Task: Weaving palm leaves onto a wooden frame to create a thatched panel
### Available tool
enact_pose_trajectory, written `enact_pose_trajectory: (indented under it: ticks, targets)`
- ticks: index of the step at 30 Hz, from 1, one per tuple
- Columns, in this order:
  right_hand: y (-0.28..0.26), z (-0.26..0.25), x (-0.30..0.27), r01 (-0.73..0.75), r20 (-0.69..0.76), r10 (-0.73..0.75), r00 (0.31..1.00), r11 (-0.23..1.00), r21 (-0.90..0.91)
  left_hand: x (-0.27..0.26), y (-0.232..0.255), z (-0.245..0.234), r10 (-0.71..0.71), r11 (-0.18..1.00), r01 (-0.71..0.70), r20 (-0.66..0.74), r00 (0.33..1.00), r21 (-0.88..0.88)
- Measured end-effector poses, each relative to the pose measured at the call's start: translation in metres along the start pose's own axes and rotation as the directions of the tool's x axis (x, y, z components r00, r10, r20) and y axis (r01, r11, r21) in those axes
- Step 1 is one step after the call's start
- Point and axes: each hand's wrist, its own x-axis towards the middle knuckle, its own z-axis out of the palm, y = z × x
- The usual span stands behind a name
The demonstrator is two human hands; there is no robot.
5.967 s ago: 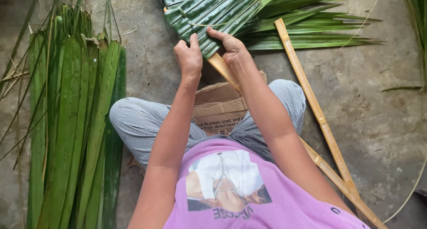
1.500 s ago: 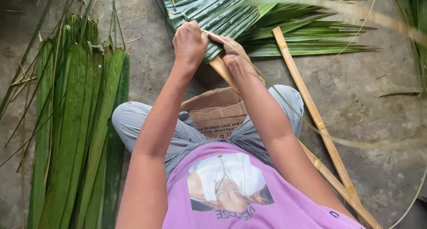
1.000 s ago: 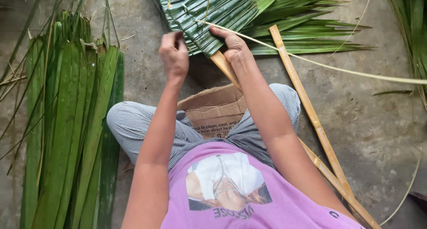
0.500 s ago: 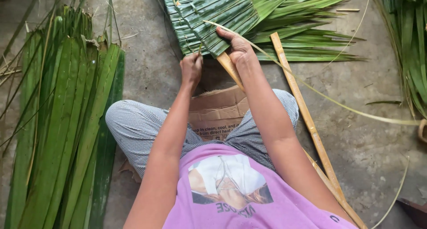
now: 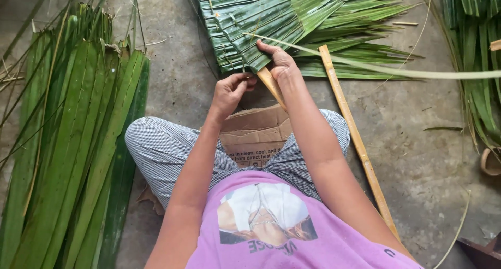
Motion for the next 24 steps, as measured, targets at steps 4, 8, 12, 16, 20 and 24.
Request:
enact_pose_trajectory:
  ticks: [4,8,12,16,20,24]
  targets:
    - [0.003,-0.013,0.032,0.034,-0.164,-0.019,0.986,0.995,0.092,0.014,-0.013,-0.002,0.386,0.642,-0.231,-0.048,0.921,0.731]
    - [0.003,-0.017,0.035,0.038,-0.163,-0.022,0.986,0.995,0.095,0.038,-0.050,-0.005,0.615,0.157,-0.261,0.113,0.780,0.953]
    - [0.000,-0.017,0.031,0.051,-0.165,-0.037,0.986,0.996,0.078,0.049,-0.075,-0.009,0.629,0.116,-0.261,0.132,0.766,0.958]
    - [-0.001,-0.008,0.020,0.061,-0.187,-0.054,0.981,0.998,0.033,0.051,-0.079,-0.008,0.669,0.114,-0.210,0.081,0.739,0.971]
    - [0.002,-0.011,0.022,0.072,-0.202,-0.061,0.977,0.996,0.046,0.057,-0.077,-0.008,0.688,0.021,-0.163,0.104,0.718,0.986]
    - [0.003,-0.007,0.021,0.067,-0.209,-0.052,0.977,0.996,0.061,0.065,-0.080,-0.005,0.699,0.002,-0.204,0.144,0.701,0.979]
